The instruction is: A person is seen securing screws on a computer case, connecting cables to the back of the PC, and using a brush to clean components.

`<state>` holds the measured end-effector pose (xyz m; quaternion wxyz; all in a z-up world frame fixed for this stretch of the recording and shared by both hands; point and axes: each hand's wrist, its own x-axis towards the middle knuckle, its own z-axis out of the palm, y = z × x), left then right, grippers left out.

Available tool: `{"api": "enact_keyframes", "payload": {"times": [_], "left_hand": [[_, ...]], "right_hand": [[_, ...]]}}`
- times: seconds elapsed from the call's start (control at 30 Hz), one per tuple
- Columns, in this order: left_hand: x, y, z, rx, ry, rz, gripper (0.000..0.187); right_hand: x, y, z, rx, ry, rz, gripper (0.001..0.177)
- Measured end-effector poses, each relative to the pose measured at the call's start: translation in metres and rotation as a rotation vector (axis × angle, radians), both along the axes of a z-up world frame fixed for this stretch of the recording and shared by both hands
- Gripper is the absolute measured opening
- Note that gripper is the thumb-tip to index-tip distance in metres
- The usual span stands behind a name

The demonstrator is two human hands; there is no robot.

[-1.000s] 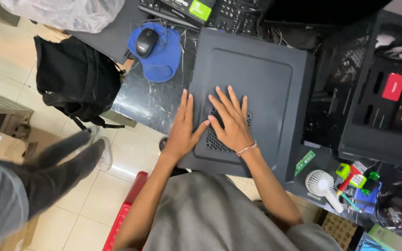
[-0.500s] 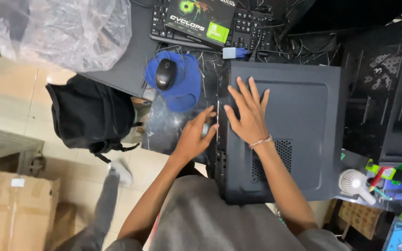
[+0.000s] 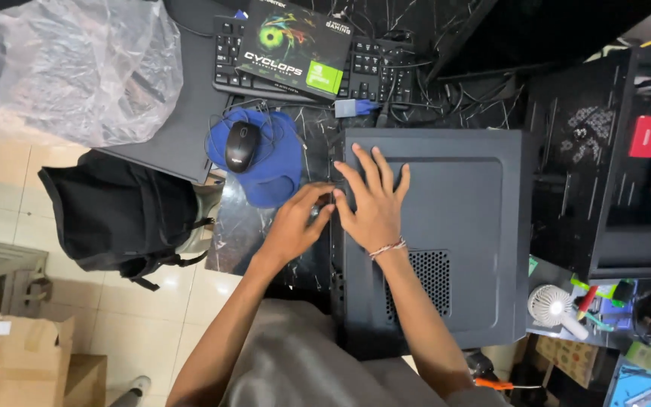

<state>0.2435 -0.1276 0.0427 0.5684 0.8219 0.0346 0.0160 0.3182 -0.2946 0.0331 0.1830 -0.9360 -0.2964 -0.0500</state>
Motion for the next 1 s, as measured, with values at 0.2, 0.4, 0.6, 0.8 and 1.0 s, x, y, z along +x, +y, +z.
{"api": "enact_keyframes", "payload": {"times": [0.2,0.4,0.6,0.8,1.0], "left_hand": [[0.010,0.014,-0.040,0.154,0.019,-0.023,0.030],[0.072,0.067,-0.117,0.669,0.096,-0.110,0.055],[0.094,0.118,-0.112,0.577,-0.006,-0.072,0.046],[0.066,0.167,-0.105,0.263,-0.164,0.151,0.016],[0.025,0.234,-0.152,0.117,0.070,0.380,0.023]], "right_hand": [[0.012,0.016,-0.006,-0.040,-0.039,-0.065,0.018],[0.020,0.032,-0.002,-0.085,-0.063,-0.058,0.023],[0.009,0.049,0.004,-0.087,-0.102,-0.104,0.018],[-0.009,0.137,-0.024,0.099,0.087,-0.041,0.015],[0.003,0.164,-0.093,0.142,0.348,-0.104,0.047]]}}
